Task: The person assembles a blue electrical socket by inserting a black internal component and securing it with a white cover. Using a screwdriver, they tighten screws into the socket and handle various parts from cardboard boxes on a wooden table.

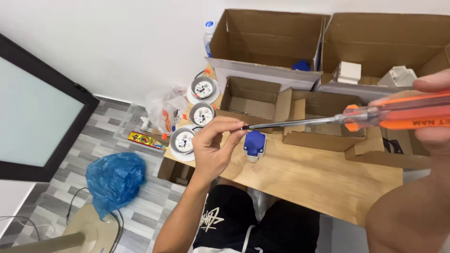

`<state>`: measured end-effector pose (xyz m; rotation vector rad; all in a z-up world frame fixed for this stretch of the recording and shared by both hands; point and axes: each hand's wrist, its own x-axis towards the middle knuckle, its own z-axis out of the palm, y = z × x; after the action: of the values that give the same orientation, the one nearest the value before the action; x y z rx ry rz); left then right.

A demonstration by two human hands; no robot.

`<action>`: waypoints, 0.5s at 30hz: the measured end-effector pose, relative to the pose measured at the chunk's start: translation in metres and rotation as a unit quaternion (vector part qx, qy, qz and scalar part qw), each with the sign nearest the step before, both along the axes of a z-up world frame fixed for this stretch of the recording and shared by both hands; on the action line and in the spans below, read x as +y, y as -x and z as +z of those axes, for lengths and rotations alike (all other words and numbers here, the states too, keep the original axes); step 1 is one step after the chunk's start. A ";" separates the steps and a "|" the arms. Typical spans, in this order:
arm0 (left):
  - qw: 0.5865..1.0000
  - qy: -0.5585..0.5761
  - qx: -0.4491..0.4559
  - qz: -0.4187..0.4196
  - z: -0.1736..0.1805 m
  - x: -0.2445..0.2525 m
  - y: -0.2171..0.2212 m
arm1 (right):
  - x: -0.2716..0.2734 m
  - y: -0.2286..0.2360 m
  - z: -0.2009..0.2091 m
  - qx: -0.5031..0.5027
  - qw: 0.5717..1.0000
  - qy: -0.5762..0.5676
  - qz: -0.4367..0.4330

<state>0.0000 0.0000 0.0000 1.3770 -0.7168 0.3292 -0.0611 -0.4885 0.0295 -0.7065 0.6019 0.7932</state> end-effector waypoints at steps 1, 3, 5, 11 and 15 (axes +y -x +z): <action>1.000 0.000 0.006 -0.004 0.000 -0.002 -0.002 | 0.041 0.019 0.014 0.006 1.000 0.000 -0.004; 0.999 -0.030 -0.014 0.018 -0.001 -0.006 -0.006 | 0.125 0.054 0.045 -0.517 0.701 0.482 -0.097; 0.997 -0.060 -0.034 0.032 0.000 -0.010 -0.008 | 0.131 0.058 0.043 -0.530 0.681 0.496 -0.091; 0.984 -0.125 -0.089 0.087 -0.033 -0.012 -0.006 | 0.142 0.039 0.044 -0.581 0.719 0.373 -0.077; 0.957 -0.209 -0.125 0.158 -0.059 -0.016 -0.004 | 0.206 0.035 0.066 -0.586 0.594 0.540 -0.113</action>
<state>0.0036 -0.0158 -0.0590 1.8821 -0.8033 0.6421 -0.0958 -0.2826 0.0956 -1.9837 -0.1772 -0.5244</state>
